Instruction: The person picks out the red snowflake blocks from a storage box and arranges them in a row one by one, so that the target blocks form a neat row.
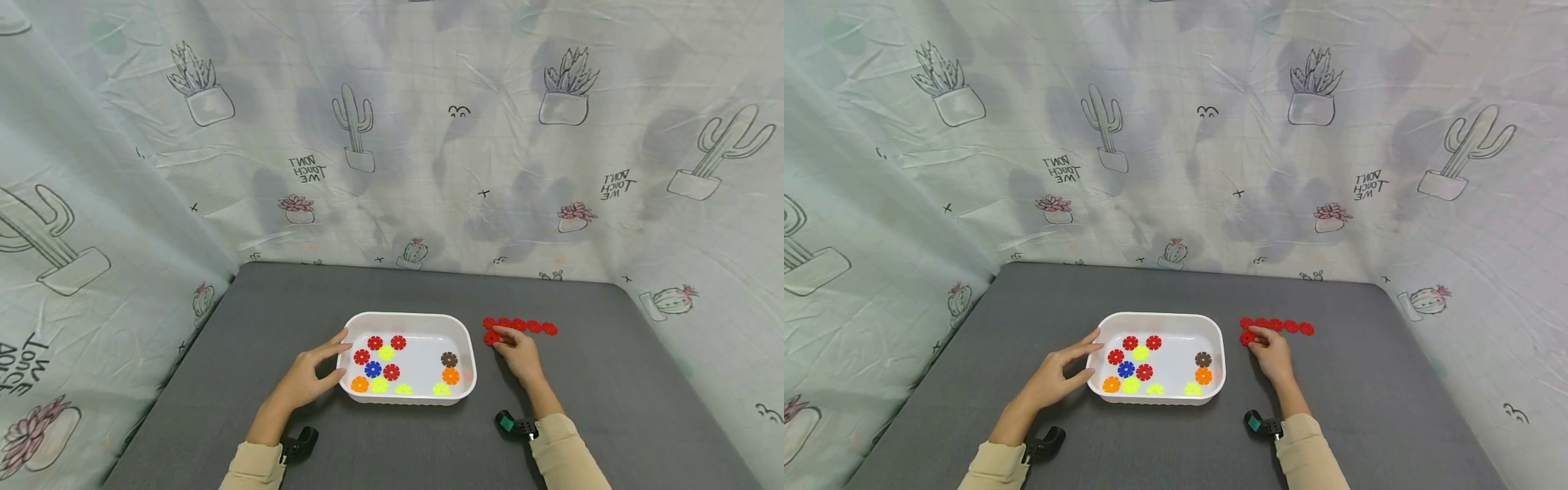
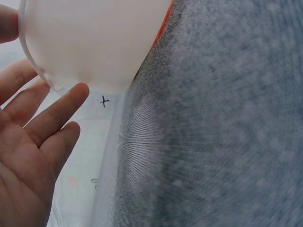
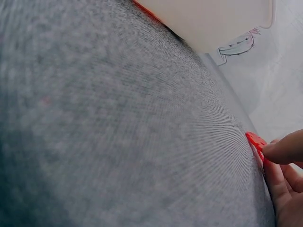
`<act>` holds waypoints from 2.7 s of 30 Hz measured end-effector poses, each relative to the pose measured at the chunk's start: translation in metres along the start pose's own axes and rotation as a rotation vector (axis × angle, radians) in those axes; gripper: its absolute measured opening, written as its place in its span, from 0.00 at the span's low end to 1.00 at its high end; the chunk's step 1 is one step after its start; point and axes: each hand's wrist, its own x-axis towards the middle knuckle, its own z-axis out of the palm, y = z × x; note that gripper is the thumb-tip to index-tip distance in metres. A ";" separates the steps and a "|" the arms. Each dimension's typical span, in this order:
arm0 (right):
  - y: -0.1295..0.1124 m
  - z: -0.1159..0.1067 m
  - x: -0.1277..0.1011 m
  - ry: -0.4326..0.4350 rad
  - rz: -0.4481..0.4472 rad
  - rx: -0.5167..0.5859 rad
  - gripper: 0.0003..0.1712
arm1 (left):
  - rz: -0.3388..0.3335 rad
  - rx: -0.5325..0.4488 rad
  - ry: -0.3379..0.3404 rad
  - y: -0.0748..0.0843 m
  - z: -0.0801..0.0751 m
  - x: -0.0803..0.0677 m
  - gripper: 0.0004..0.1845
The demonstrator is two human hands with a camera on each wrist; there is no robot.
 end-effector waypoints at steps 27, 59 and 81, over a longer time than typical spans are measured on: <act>-0.030 -0.005 -0.011 0.013 -0.133 0.170 0.25 | 0.000 -0.006 -0.010 0.009 -0.004 0.000 0.24; -0.114 0.052 -0.031 -0.365 -0.293 0.290 0.25 | -0.014 -0.031 -0.022 0.033 -0.014 0.002 0.23; -0.134 0.101 -0.019 -0.739 -0.304 0.055 0.21 | -0.026 -0.042 -0.026 0.036 -0.017 0.003 0.22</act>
